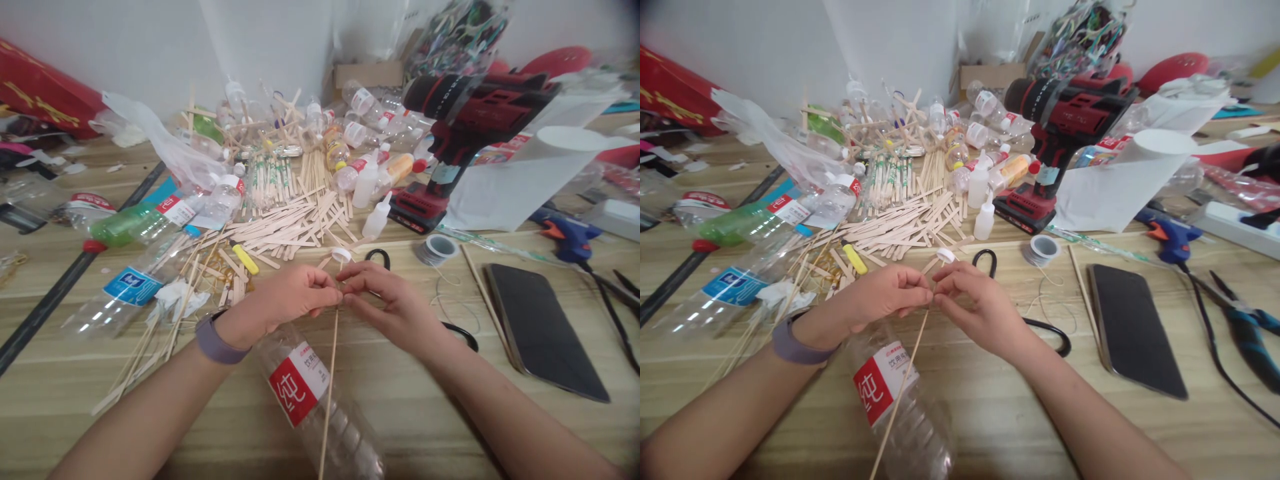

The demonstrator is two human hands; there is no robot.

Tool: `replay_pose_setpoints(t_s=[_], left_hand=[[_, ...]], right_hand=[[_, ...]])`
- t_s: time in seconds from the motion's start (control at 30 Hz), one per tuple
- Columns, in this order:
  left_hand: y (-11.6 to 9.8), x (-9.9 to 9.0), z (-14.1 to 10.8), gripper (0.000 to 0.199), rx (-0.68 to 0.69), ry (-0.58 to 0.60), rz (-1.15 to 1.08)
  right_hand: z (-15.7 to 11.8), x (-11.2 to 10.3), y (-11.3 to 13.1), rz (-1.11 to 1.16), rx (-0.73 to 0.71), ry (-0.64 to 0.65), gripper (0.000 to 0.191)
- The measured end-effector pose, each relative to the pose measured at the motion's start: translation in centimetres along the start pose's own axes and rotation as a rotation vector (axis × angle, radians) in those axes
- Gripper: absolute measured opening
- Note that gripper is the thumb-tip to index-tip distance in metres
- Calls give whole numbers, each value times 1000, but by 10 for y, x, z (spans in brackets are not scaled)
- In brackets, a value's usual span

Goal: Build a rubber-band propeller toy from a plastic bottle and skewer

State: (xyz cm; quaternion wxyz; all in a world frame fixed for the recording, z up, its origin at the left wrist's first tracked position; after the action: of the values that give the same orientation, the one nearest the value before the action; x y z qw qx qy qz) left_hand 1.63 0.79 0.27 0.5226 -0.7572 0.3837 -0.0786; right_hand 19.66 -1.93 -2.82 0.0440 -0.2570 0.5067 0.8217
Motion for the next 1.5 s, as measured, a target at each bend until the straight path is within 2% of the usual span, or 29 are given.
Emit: replay_pose_setpoints(t_s=[0.2,0.43,0.67,0.8,1.07,1.23,1.33,1.5], left_hand=[[-2,0,0,18,-10,-9,7],[3,1,2,12,-33,-64,27],[4,3,3,17,-17,-92,35],[1,4,2,15,-45,-78,-36],[3,1,2,18,-62,-8,-192],[2,0,2,24,-84,69,-271],[2,-1,2,27,-118,92,-297],[3,0,3,18,-83,13,-265]], right_hand=[[1,-1,-1,158,167,-8,12],[-2,2,0,121,187,-103,8],[-5,6,9,-80,34,-203,12],[-9,9,14,-224,-88,-234,10],[-12,12,13,-384,-291,-228,13],[-12,7,12,-389,-358,-191,15],[-12,4,12,-301,-339,-182,18],[-11,0,9,-128,-251,-139,22]])
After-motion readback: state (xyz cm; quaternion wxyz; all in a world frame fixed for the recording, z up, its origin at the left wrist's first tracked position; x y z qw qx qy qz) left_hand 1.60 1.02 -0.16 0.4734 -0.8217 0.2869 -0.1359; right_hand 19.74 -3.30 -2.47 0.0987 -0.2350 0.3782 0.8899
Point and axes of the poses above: each hand's wrist, its own z-axis towards the middle knuckle, its own x-axis out of the palm, y = z × x, the point moved 1 cm from there along z, towards the middle knuckle, and after that the axes turned 3 degrees about z, right-handed, at the moved point
